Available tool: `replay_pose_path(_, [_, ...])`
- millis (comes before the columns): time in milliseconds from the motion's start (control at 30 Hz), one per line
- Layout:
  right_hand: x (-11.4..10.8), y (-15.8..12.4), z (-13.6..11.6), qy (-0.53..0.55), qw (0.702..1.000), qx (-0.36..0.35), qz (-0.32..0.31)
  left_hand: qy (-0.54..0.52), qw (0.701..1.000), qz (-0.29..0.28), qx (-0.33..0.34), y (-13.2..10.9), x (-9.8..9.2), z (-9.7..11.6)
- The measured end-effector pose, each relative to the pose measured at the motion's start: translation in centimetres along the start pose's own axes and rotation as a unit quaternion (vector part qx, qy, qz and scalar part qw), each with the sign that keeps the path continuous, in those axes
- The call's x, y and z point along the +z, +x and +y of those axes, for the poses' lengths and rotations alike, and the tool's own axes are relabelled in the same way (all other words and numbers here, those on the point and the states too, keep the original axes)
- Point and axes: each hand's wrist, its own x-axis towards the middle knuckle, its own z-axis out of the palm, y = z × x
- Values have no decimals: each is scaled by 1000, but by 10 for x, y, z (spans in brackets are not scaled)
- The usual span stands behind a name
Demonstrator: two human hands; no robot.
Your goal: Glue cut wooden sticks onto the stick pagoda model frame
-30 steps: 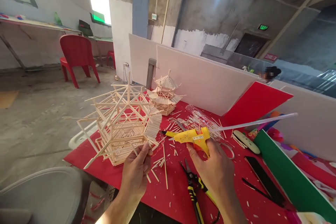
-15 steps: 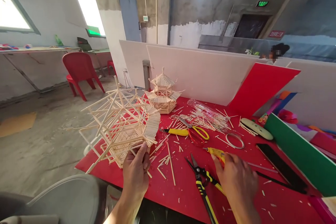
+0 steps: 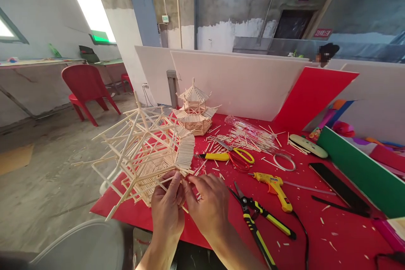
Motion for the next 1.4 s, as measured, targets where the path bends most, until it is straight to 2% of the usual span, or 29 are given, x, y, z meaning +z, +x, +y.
replay_pose_path(533, [7,5,-10,28,999,14,30,20,999,-23,24,2,-2,-6])
replay_pose_path(800, [9,6,-8,24,996,-46,70,41,998,-27,38,3,-2,-13])
replay_pose_path(1167, [16,-1,-4,77,994,-25,79,42,998,-21,48,3,-2,-15])
replay_pose_path(1300, [11,-1,-3,84,991,-49,95,1,1000,3,11,-5,-4,-9])
replay_pose_path(1400, [5,-5,3,75,990,-97,62,-12,999,8,-38,-14,-9,-6])
